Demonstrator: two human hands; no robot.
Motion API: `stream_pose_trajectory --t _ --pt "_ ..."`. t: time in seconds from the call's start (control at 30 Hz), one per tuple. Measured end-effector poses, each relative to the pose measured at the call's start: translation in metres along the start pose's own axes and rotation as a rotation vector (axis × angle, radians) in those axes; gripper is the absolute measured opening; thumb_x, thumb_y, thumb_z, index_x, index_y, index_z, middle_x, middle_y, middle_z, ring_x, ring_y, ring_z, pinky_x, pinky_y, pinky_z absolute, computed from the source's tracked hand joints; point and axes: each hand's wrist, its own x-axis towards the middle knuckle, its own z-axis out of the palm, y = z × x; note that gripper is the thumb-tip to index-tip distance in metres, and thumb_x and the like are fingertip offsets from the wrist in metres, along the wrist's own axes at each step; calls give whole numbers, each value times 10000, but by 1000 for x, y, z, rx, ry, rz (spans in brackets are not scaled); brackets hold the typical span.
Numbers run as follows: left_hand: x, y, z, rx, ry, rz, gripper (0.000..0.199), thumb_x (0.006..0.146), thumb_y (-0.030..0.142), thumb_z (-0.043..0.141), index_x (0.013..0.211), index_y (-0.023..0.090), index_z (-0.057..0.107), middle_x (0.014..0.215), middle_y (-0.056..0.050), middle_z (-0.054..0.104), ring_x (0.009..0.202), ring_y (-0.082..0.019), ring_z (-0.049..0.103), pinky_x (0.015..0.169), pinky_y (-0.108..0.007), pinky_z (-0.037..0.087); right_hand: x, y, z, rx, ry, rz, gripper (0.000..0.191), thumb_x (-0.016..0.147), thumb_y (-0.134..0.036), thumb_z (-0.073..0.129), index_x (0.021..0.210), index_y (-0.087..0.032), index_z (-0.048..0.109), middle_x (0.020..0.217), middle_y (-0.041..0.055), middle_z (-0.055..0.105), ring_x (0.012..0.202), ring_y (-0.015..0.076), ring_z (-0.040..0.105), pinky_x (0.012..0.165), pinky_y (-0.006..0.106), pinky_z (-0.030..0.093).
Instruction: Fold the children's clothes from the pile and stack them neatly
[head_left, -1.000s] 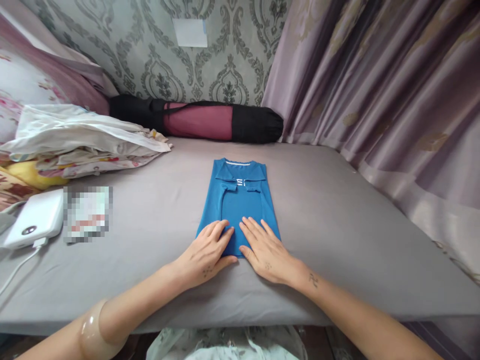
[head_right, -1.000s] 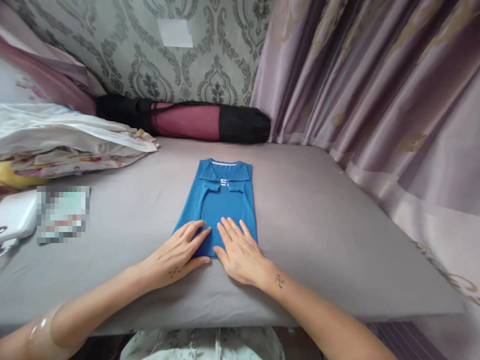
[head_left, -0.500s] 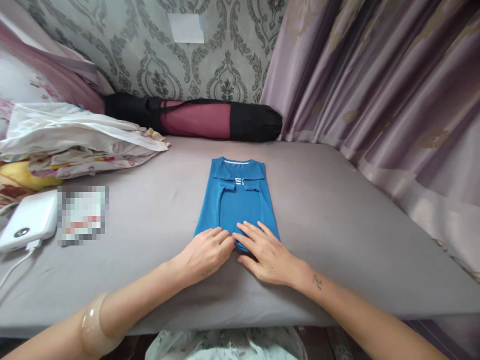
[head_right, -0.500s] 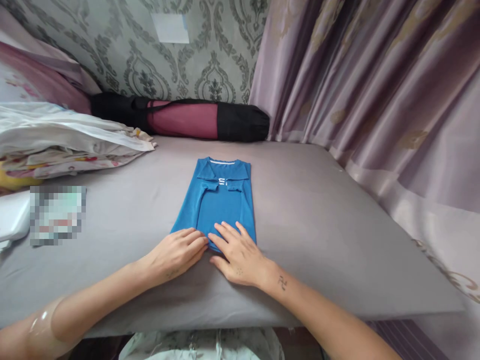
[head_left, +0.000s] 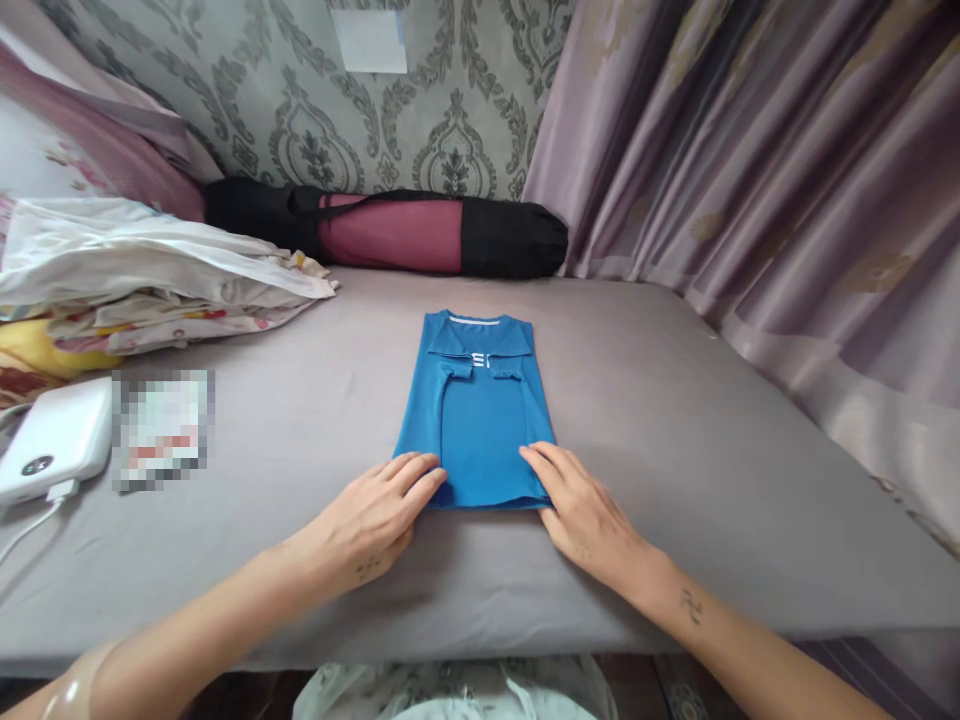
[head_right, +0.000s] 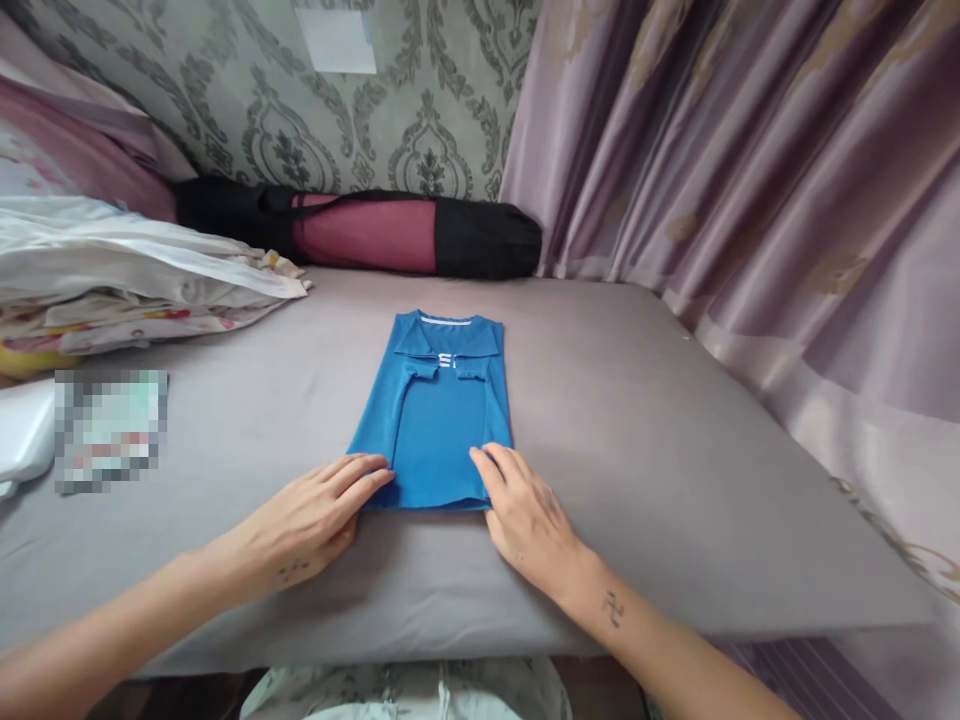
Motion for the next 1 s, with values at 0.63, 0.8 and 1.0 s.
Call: stream_pose_trajectory --t 0.63,0.8,1.0 --pt "-13 -39 -20 -145 -66 137 616 759 4 410 1329 227 484 1421 -76 495 1305 -220 461 1078 -366 406 -2 30 -5 -51 -56 -142 769 718 -26 427 1472 -170 374 1524 107 361 1441 232 248 1180 563 186" --pt "-8 -47 -14 -192 -15 182 496 833 82 423 1293 230 535 1411 -63 526 1315 -207 471 1126 -380 370 2 37 -6 45 -65 -227 760 734 -12 434 1468 -204 383 1452 99 475 1375 219 390 1168 554 236" --pt "-6 -54 -14 -316 -11 184 354 938 192 422 1232 245 611 1365 -66 575 1291 -204 505 1128 -395 371 5 40 -11 152 -41 -224 510 842 -52 453 1294 -249 584 1310 66 615 1243 194 545 1134 511 337"
